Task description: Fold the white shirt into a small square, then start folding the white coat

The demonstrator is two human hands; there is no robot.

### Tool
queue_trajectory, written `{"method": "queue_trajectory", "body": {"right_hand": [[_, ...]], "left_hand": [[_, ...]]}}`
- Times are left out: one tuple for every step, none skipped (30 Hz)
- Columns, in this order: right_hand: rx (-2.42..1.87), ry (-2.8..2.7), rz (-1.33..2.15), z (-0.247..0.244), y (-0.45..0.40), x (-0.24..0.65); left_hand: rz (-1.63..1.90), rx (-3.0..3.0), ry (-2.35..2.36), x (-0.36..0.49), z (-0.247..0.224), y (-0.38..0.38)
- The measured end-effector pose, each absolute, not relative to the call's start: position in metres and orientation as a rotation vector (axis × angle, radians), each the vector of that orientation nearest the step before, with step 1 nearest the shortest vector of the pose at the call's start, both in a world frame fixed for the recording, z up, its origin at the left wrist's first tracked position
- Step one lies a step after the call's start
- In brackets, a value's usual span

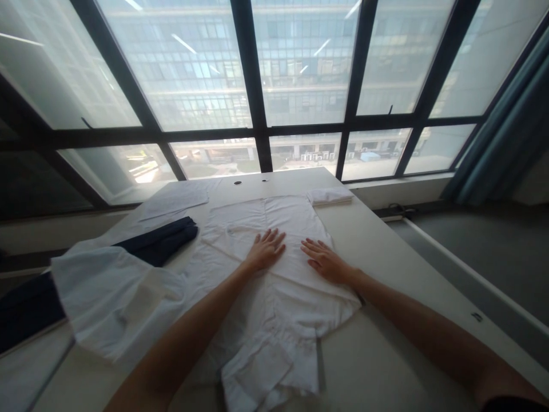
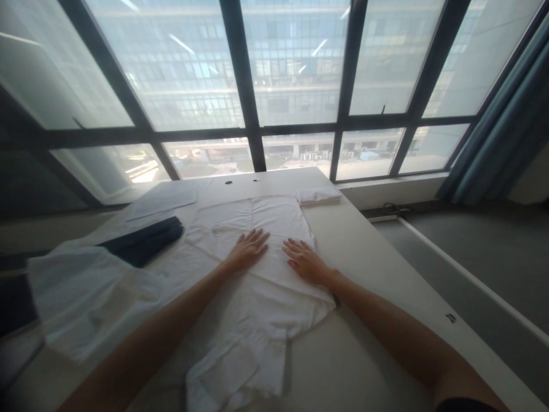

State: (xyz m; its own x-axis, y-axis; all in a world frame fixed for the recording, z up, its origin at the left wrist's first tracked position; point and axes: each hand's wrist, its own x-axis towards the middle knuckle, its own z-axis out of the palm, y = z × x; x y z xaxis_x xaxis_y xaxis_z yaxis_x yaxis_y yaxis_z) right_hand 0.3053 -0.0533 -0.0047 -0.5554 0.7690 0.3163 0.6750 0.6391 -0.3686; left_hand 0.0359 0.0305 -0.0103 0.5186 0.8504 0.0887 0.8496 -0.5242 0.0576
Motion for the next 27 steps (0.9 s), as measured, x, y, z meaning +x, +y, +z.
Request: {"method": "queue_trajectory", "body": {"right_hand": [[-1.127,-2.449,0.298,-0.006,-0.056,0.304],[-1.126,-2.476,0.301,-0.007,-0.060,0.305],[-1.127,-2.498,0.298,-0.007,-0.064,0.306],[-1.122,-2.522,0.295,-0.006,-0.070,0.308],[-1.113,-2.549,0.296,-0.005,-0.077,0.311],[-1.103,-2.579,0.304,-0.004,-0.085,0.313],[-1.096,-2.607,0.315,-0.002,-0.094,0.316],[-1.096,-2.631,0.325,-0.001,-0.104,0.319],[-1.098,-2.655,0.336,0.001,-0.115,0.321],[-1.101,-2.677,0.350,0.002,-0.125,0.323],[-1.104,-2.696,0.368,0.003,-0.135,0.325],[-1.104,-2.709,0.392,0.003,-0.144,0.326],[-1.100,-2.716,0.422,0.004,-0.152,0.328],[-1.089,-2.718,0.461,0.005,-0.158,0.331],[-1.077,-2.709,0.509,0.005,-0.161,0.333],[-1.075,-2.674,0.556,0.005,-0.162,0.337],[-1.089,-2.608,0.591,0.005,-0.159,0.342],[-1.125,-2.503,0.600,0.005,-0.154,0.347],[-1.180,-2.369,0.584,0.005,-0.145,0.352],[-1.244,-2.224,0.548,0.005,-0.134,0.358],[-1.305,-2.087,0.499,0.005,-0.122,0.363],[-1.352,-1.997,0.462,0.004,-0.108,0.367],[-1.380,-1.958,0.442,0.004,-0.094,0.369],[-1.391,-1.953,0.427,0.002,-0.080,0.369],[-1.390,-1.973,0.416,0.001,-0.068,0.368],[-1.383,-2.003,0.404,-0.002,-0.057,0.365],[-1.378,-2.035,0.390,-0.005,-0.047,0.361]], "left_hand": [[0.170,2.735,1.528,0.036,-0.009,0.031],[0.173,2.738,1.526,0.036,-0.009,0.031],[0.176,2.738,1.527,0.036,-0.008,0.031],[0.178,2.736,1.529,0.037,-0.009,0.032],[0.180,2.732,1.532,0.037,-0.009,0.032],[0.180,2.726,1.535,0.037,-0.010,0.032],[0.179,2.721,1.535,0.038,-0.010,0.033],[0.179,2.717,1.534,0.038,-0.011,0.033],[0.185,2.716,1.532,0.038,-0.012,0.034],[0.190,2.716,1.529,0.038,-0.013,0.034],[0.199,2.717,1.528,0.038,-0.013,0.035],[0.207,2.715,1.528,0.038,-0.013,0.035],[0.214,2.712,1.528,0.039,-0.013,0.035],[0.218,2.707,1.528,0.039,-0.013,0.035],[0.222,2.702,1.528,0.039,-0.013,0.035],[0.226,2.698,1.527,0.039,-0.013,0.034],[0.231,2.696,1.526,0.039,-0.013,0.034],[0.235,2.696,1.523,0.039,-0.012,0.034],[0.240,2.697,1.519,0.039,-0.012,0.034],[0.243,2.698,1.515,0.039,-0.012,0.034],[0.244,2.699,1.511,0.039,-0.012,0.034],[0.244,2.699,1.511,0.038,-0.012,0.034],[0.243,2.699,1.513,0.038,-0.012,0.034],[0.242,2.698,1.517,0.038,-0.013,0.034],[0.242,2.697,1.521,0.038,-0.013,0.035],[0.244,2.696,1.524,0.038,-0.013,0.035],[0.249,2.694,1.527,0.037,-0.013,0.035]]}}
